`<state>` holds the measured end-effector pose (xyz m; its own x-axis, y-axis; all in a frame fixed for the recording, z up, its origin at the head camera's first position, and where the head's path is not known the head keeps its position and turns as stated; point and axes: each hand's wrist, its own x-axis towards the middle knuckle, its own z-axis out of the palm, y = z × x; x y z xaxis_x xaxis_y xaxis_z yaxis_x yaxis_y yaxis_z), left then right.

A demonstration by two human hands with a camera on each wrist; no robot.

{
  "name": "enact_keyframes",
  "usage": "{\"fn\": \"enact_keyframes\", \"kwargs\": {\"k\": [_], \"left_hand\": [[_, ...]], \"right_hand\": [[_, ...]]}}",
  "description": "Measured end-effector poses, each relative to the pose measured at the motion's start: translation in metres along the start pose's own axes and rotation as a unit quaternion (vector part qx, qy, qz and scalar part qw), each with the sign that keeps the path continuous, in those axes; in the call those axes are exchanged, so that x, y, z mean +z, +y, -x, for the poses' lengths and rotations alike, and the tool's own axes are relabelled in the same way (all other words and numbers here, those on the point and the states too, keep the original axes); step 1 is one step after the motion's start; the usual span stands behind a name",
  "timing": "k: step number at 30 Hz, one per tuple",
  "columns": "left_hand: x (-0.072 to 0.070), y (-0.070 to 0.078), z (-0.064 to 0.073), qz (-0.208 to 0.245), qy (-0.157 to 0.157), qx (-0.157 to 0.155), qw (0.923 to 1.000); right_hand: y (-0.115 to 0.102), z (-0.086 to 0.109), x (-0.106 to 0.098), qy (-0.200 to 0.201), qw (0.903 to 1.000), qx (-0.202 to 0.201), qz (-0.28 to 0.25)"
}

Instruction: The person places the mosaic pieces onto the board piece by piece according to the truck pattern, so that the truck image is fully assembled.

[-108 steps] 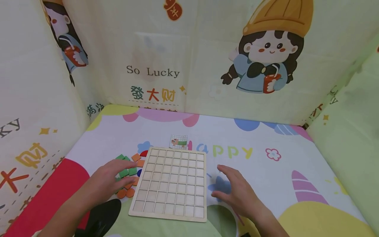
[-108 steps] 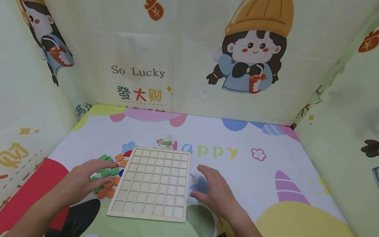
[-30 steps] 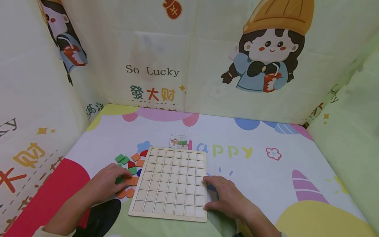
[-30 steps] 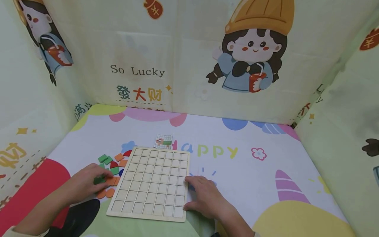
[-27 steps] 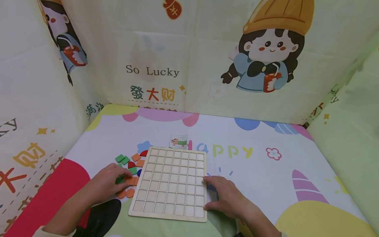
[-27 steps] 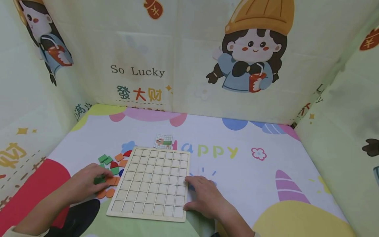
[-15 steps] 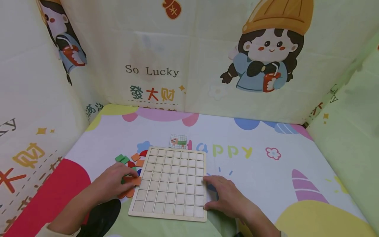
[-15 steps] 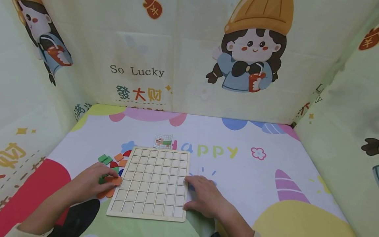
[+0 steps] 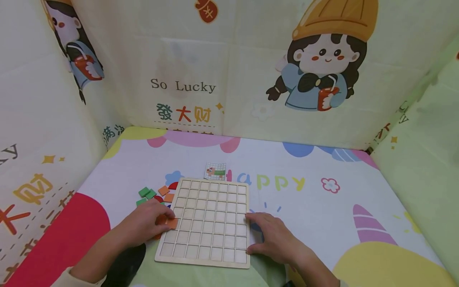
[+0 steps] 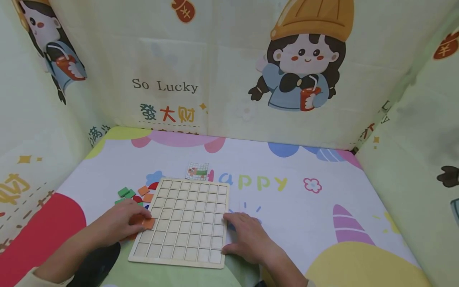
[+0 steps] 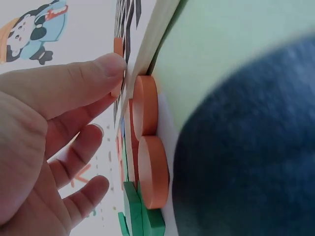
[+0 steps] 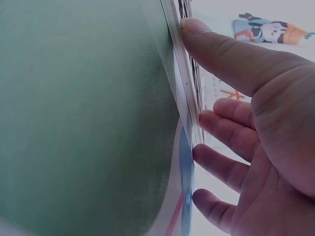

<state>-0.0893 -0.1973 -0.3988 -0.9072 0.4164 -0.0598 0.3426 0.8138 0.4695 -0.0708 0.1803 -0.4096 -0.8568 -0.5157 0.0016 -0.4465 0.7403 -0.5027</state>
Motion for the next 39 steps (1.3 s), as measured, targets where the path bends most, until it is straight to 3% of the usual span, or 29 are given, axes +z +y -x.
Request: {"fn": "enact_keyframes", "kwargs": {"k": [25, 39], "left_hand": [[0.0053, 0.0033, -0.0042, 0.004, 0.013, 0.007, 0.9999], [0.0043, 0.0048, -0.0017, 0.029, 0.008, -0.013, 0.9995]], "right_hand": [[0.0007, 0.0005, -0.0016, 0.005, 0.9999, -0.007, 0.007], [0.0003, 0.0001, -0.0027, 0.004, 1.0000, -0.007, 0.005]]}}
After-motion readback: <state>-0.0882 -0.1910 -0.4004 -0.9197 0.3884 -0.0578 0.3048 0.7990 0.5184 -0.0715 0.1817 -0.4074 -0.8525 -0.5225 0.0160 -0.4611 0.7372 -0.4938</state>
